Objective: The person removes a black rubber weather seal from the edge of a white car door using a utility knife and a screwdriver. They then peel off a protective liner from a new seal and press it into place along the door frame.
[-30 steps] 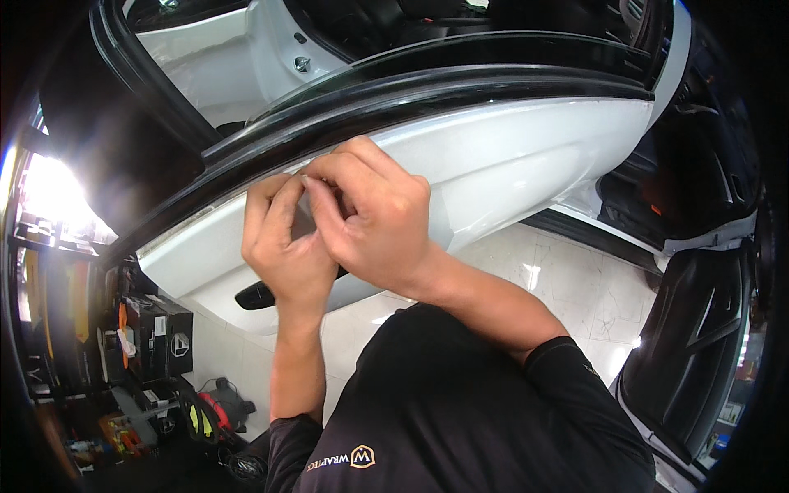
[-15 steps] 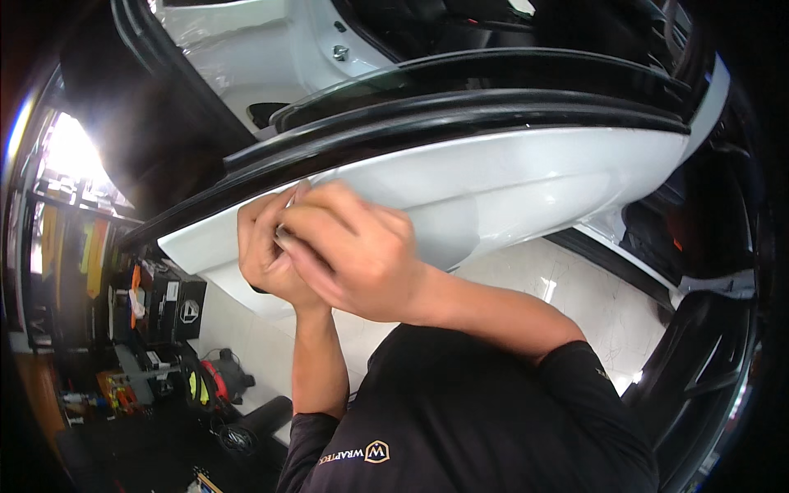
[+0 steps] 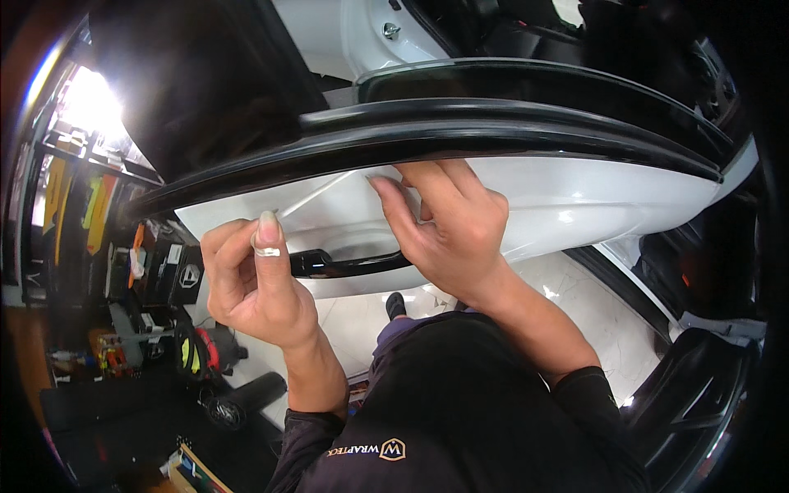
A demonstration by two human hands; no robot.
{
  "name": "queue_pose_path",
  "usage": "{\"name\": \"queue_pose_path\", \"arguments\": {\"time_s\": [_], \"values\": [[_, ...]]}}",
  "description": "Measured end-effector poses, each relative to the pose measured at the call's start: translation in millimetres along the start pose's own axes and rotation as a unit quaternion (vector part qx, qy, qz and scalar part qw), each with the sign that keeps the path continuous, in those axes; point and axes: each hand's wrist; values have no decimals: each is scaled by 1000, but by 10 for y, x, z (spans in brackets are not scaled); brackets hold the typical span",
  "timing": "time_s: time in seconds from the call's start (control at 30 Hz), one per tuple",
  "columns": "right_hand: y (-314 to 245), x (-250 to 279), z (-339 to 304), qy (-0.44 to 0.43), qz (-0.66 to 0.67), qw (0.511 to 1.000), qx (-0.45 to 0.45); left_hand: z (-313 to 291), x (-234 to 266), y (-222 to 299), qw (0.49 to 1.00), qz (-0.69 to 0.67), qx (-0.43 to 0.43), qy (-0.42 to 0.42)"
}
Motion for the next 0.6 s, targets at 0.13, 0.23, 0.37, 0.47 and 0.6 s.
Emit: {"name": "queue_pose_path", "arguments": {"time_s": [0.13, 0.23, 0.37, 0.47, 0.6], "values": [[-130, -217, 70, 29, -48, 998, 2, 168, 202, -77, 999, -29, -8, -19], [-263, -377, 106, 51, -55, 997, 29, 278, 356, -96, 998, -60, 3, -27], [-454, -642, 116, 82, -51, 993, 67, 375, 675, -228, 996, -59, -26, -61], [-595, -822, 93, 90, -62, 990, 83, 443, 895, -363, 994, -83, -26, -59], [-744, -1077, 30, 115, -54, 988, 90, 537, 1145, -501, 993, -94, -32, -62]]}}
Point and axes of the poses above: each hand's wrist, its own z-axis towards the middle knuckle, its own x-axis out of the back of the hand, y = z × x, and after that the axes turned 1 degree about x, right-handed
